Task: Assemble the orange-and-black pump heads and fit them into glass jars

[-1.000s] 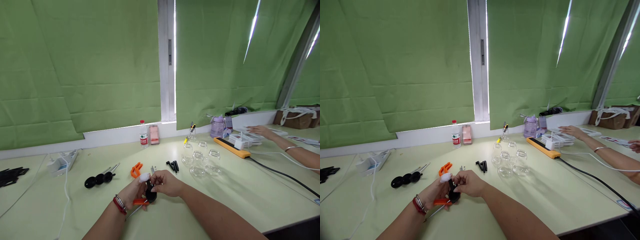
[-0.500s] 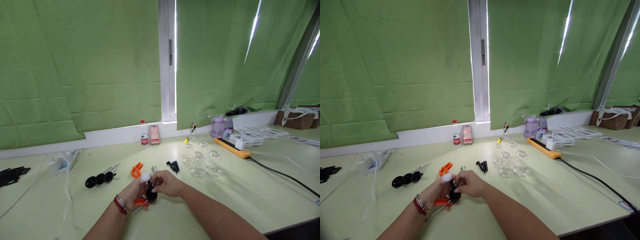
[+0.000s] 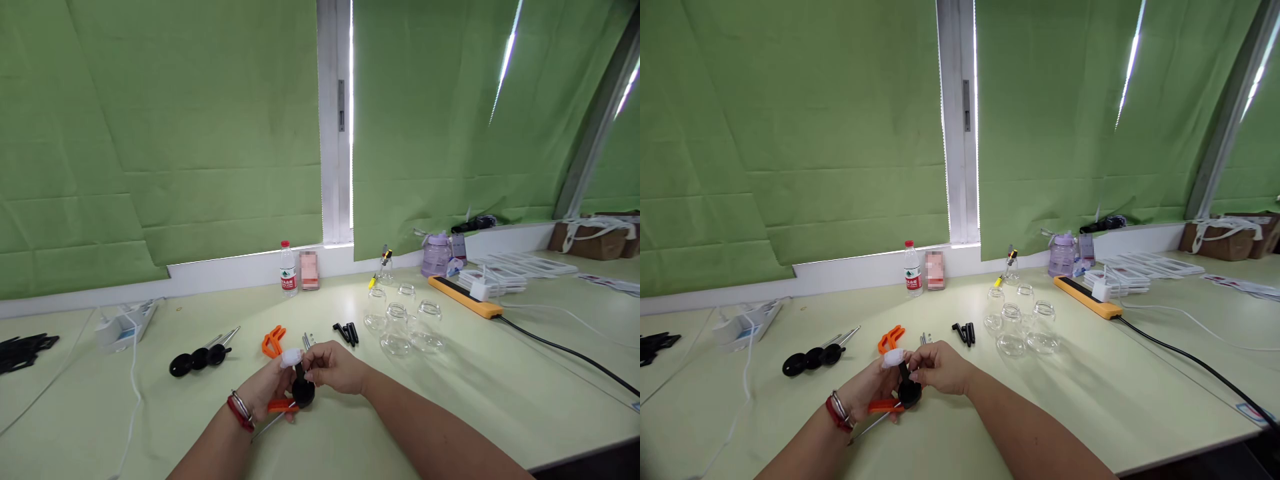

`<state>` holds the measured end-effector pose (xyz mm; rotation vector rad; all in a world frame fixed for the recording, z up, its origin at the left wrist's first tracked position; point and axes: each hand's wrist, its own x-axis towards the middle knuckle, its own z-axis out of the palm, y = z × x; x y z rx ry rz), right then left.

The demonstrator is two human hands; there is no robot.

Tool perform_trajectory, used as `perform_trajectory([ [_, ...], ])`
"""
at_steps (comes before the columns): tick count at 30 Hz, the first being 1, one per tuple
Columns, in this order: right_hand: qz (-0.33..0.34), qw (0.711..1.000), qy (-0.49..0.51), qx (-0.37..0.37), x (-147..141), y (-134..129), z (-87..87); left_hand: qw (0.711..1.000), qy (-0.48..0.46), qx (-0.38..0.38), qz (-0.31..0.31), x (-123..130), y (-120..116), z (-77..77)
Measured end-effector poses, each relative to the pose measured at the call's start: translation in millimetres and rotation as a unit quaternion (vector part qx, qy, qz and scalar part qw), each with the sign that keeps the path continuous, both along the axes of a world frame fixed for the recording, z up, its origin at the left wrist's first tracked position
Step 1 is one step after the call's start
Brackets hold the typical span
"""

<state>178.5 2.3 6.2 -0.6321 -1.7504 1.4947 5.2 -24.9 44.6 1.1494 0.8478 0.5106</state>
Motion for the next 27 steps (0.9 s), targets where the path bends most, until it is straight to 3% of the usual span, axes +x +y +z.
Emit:
perform_trajectory([
  [15,-0.007,1.0,-0.003,0.004,-0.1,1.1,-2.4,1.0,0.0,-0.018,0.016,-3.2,1.1,-8.4],
  [27,-0.008,1.0,-0.005,0.03,1.2,4.8,-8.8,0.999,0.006,0.01,0.03,-2.0,-3.2,-2.0],
])
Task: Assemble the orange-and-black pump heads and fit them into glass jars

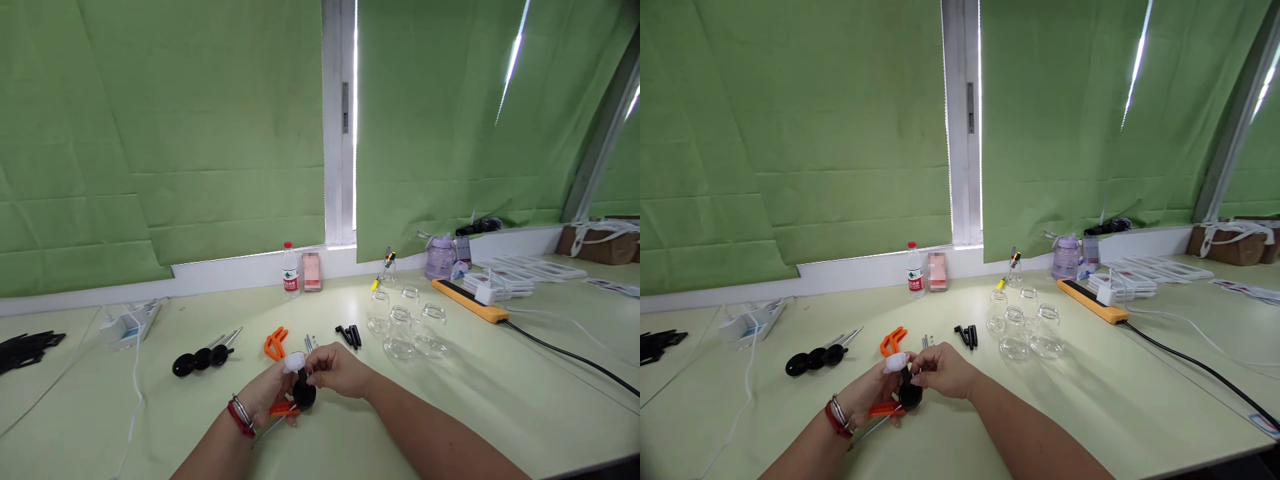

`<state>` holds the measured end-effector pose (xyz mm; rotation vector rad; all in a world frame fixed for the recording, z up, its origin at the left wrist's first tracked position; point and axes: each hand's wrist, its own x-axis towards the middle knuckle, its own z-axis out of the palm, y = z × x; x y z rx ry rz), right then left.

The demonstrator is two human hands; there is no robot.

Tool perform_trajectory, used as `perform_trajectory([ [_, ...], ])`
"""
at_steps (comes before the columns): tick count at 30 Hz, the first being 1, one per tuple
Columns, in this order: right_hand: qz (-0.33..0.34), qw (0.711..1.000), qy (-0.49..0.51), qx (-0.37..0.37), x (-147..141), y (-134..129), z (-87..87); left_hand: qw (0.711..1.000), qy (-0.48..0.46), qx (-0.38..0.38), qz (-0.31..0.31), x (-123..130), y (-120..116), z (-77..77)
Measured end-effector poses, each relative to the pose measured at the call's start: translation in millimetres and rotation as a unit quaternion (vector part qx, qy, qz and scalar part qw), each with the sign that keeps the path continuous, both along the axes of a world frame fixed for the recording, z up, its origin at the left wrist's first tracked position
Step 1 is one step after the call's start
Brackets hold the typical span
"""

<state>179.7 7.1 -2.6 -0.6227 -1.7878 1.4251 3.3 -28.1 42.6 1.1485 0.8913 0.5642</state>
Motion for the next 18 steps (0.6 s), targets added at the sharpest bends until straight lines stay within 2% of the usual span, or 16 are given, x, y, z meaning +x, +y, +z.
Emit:
perform_trajectory([
  [7,-0.003,1.0,0.008,-0.002,-0.5,-4.7,7.9,1.0,-0.017,0.004,-0.009,-1.5,-0.6,-2.9],
  [11,0.008,0.999,0.017,-0.027,-0.6,-2.6,4.0,1.0,-0.025,0.013,-0.013,-3.2,-2.0,0.2],
  [18,0.001,1.0,0.006,-0.024,-0.5,-0.5,0.8,1.0,-0.009,0.008,0.003,-1.3,-3.9,5.5],
])
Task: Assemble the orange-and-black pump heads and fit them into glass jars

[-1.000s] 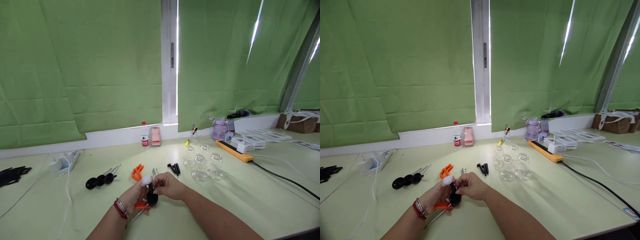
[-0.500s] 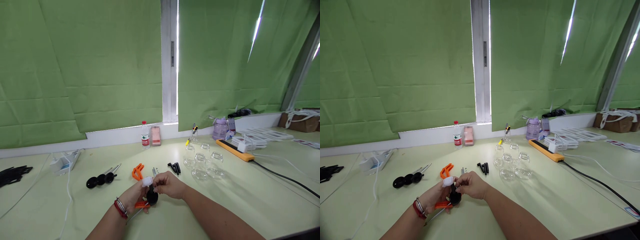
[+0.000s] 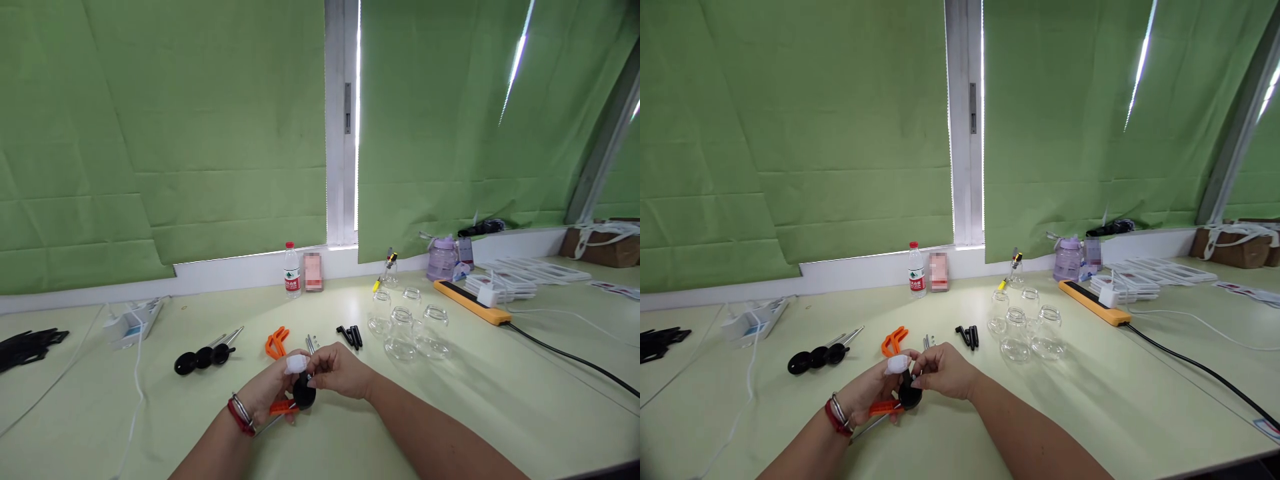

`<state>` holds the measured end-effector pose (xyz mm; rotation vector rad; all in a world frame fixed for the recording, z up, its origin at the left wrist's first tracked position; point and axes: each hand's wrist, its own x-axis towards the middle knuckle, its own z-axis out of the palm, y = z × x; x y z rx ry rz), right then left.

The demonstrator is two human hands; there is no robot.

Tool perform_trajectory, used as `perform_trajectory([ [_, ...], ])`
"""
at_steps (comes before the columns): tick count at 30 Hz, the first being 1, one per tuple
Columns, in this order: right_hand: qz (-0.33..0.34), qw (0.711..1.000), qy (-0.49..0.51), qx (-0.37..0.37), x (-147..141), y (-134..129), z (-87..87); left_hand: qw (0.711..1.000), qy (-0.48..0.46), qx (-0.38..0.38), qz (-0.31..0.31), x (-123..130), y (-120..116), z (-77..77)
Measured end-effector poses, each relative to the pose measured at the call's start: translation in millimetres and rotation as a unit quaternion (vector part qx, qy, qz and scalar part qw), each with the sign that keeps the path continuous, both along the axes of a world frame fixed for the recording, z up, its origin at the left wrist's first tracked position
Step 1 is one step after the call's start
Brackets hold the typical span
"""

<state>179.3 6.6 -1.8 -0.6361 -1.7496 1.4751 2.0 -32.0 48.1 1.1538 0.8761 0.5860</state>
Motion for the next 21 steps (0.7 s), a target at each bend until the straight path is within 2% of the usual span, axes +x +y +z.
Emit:
perform_trajectory([
  [10,0.003,0.999,0.006,0.043,-0.8,-4.6,6.4,1.0,0.017,0.001,-0.012,-0.8,2.9,-4.9],
  [16,0.007,0.999,0.01,0.049,0.5,-6.0,11.9,1.0,0.012,-0.016,-0.013,-1.6,2.6,-3.8],
  [21,0.001,0.999,0.008,0.035,-0.8,-8.5,11.9,0.999,-0.003,-0.031,-0.023,-3.6,8.5,-10.4],
])
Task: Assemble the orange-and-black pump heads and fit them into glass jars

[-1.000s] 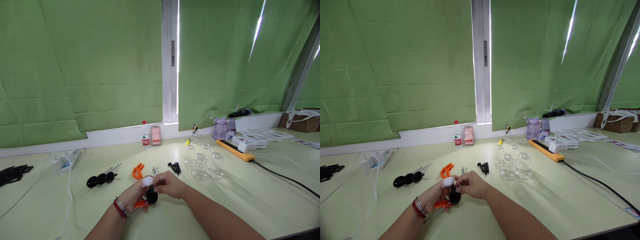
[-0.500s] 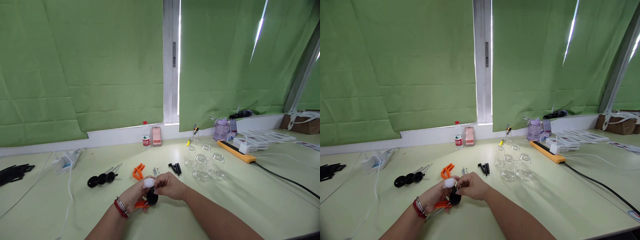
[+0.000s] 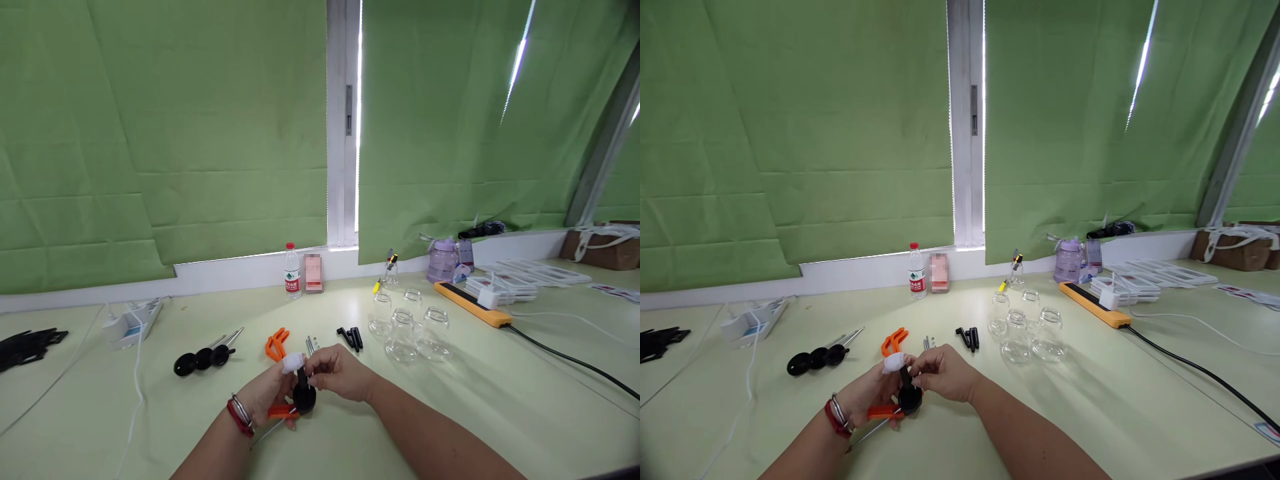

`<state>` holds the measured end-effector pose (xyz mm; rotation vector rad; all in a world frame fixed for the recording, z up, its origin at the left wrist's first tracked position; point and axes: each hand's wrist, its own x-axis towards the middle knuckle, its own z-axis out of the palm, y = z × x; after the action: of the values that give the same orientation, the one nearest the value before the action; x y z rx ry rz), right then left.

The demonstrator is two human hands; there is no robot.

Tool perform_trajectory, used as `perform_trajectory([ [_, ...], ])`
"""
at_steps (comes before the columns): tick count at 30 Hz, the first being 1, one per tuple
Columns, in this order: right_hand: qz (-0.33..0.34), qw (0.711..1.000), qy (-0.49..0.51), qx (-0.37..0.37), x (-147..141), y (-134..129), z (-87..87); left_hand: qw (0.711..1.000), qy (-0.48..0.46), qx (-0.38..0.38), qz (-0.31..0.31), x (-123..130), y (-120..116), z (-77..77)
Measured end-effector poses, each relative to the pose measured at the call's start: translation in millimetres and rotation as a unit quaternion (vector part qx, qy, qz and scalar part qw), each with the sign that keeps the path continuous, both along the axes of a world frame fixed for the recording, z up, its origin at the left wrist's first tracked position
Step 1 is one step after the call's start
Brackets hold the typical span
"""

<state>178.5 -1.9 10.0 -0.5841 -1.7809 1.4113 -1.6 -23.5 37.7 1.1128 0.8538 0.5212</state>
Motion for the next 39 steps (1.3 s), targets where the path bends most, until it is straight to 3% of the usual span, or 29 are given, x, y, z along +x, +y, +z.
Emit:
perform_trajectory([
  [6,-0.025,0.999,0.031,0.005,-0.5,1.8,-0.5,0.998,-0.065,-0.022,-0.012,-6.7,6.0,1.1],
  [9,-0.08,0.996,0.047,-0.007,1.9,6.2,0.9,0.981,-0.19,-0.015,0.03,-9.6,6.4,8.1],
  [12,-0.139,0.989,0.035,-0.04,4.2,10.3,0.3,0.939,-0.333,0.011,0.09,-10.5,7.9,11.3],
  [14,-0.118,0.99,-0.006,-0.076,4.6,10.9,-2.0,0.907,-0.402,0.033,0.124,-10.2,9.9,9.8],
  [16,-0.049,0.99,-0.052,-0.118,3.7,9.7,-5.2,0.881,-0.444,0.061,0.149,-9.9,12.0,6.4],
  [19,0.023,0.986,-0.081,-0.146,1.8,8.0,-8.6,0.867,-0.459,0.098,0.164,-10.1,13.8,1.9],
  [21,0.005,0.987,-0.078,-0.141,2.7,9.8,-8.4,0.872,-0.449,0.115,0.156,-10.5,13.8,0.7],
  [25,-0.114,0.983,-0.045,-0.14,14.1,21.6,-3.6,0.904,-0.382,0.132,0.139,-9.7,13.3,0.1],
  [28,-0.168,0.975,-0.033,-0.14,25.1,30.2,-1.3,0.949,-0.238,0.127,0.161,-5.7,12.9,-3.2],
  [31,-0.173,0.975,-0.044,-0.129,30.1,33.4,-2.2,0.972,-0.07,0.149,0.166,0.6,12.3,-8.7],
  [35,-0.164,0.979,-0.043,-0.113,28.1,30.3,-3.4,0.969,0.042,0.204,0.137,3.6,14.6,-13.2],
  [37,-0.164,0.98,-0.022,-0.11,27.2,28.1,-3.1,0.952,0.054,0.236,0.188,-1.5,19.9,-14.0],
  [39,-0.171,0.979,-0.007,-0.113,27.5,27.0,-3.2,0.916,0.06,0.272,0.288,-12.1,29.0,-15.7],
])
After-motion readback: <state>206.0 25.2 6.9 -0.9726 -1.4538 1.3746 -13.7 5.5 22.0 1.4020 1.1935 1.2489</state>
